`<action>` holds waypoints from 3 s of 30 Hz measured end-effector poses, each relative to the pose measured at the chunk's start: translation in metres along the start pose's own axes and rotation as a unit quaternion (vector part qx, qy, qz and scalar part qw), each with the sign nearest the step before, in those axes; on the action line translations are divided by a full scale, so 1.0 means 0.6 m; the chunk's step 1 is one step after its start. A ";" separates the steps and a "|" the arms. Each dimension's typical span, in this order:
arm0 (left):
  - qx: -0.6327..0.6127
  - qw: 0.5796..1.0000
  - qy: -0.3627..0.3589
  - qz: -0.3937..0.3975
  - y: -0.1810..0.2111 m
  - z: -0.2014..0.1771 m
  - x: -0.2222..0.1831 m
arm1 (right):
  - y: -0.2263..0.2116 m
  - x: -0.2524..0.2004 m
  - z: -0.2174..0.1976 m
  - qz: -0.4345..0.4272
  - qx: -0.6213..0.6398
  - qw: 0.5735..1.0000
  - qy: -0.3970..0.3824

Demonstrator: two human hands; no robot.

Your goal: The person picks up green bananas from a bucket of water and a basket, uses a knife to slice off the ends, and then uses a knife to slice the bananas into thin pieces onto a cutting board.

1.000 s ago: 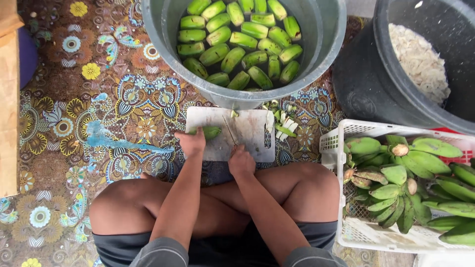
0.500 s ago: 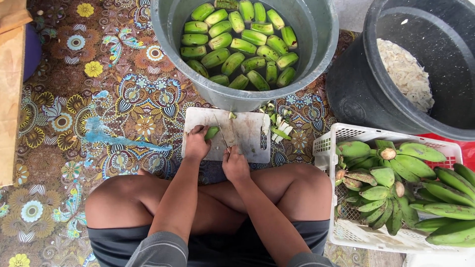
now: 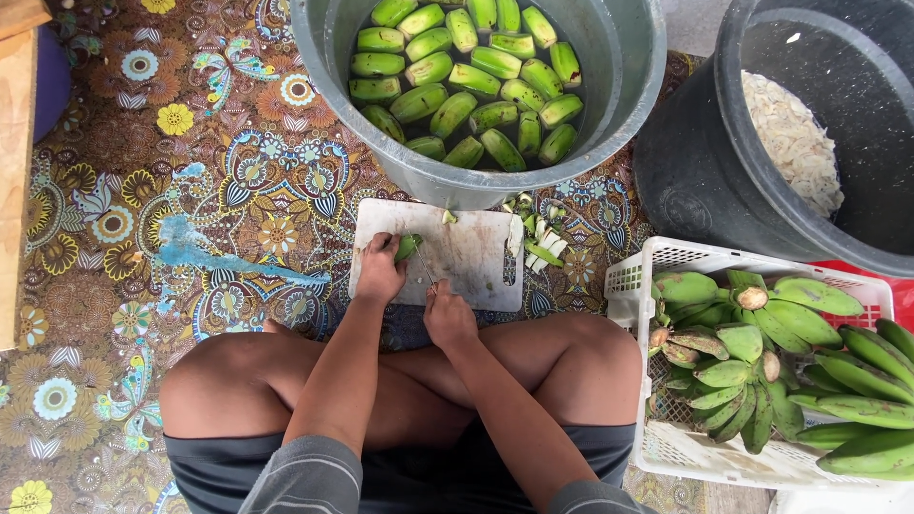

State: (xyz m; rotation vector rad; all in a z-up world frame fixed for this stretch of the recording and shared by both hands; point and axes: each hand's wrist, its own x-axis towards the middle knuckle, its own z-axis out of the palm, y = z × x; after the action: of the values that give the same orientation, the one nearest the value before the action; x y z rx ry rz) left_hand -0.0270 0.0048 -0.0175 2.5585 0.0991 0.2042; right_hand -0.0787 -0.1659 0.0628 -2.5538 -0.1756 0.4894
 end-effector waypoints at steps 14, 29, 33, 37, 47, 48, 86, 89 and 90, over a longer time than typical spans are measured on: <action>0.036 0.999 -0.020 0.026 0.006 -0.015 0.003 | 0.008 0.036 -0.007 0.013 -0.011 0.998 -0.060; 0.056 0.998 -0.025 0.022 0.014 -0.011 -0.002 | 0.011 0.049 0.017 0.020 0.019 0.999 -0.044; 0.057 0.998 -0.011 0.025 0.021 -0.015 0.003 | 0.020 0.055 0.026 0.011 0.034 0.999 -0.035; 0.054 0.998 -0.004 0.027 0.025 -0.019 -0.008 | 0.009 0.074 0.024 0.022 0.052 0.998 -0.036; 0.041 0.999 0.001 0.004 0.042 -0.037 -0.004 | 0.027 0.069 0.031 0.022 0.040 0.998 -0.041; 0.051 0.999 0.002 0.005 0.041 -0.033 -0.006 | 0.025 0.070 0.030 0.018 0.035 0.998 -0.041; -0.311 0.948 0.048 -0.052 0.206 -0.126 -0.017 | 0.218 0.032 -0.283 0.247 0.102 0.955 0.127; -0.369 0.925 0.083 0.040 0.268 -0.150 -0.012 | 0.240 0.024 -0.283 0.228 0.183 0.930 0.222; -0.412 0.901 0.105 0.084 0.296 -0.161 -0.011 | 0.244 0.021 -0.285 0.214 0.198 0.920 0.263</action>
State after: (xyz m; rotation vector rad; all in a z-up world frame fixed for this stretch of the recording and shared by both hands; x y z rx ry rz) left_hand -0.0447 -0.0929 0.1587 1.6889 -0.1103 0.4742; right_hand 0.0015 -0.3696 0.1181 -2.2128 0.6254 -0.0301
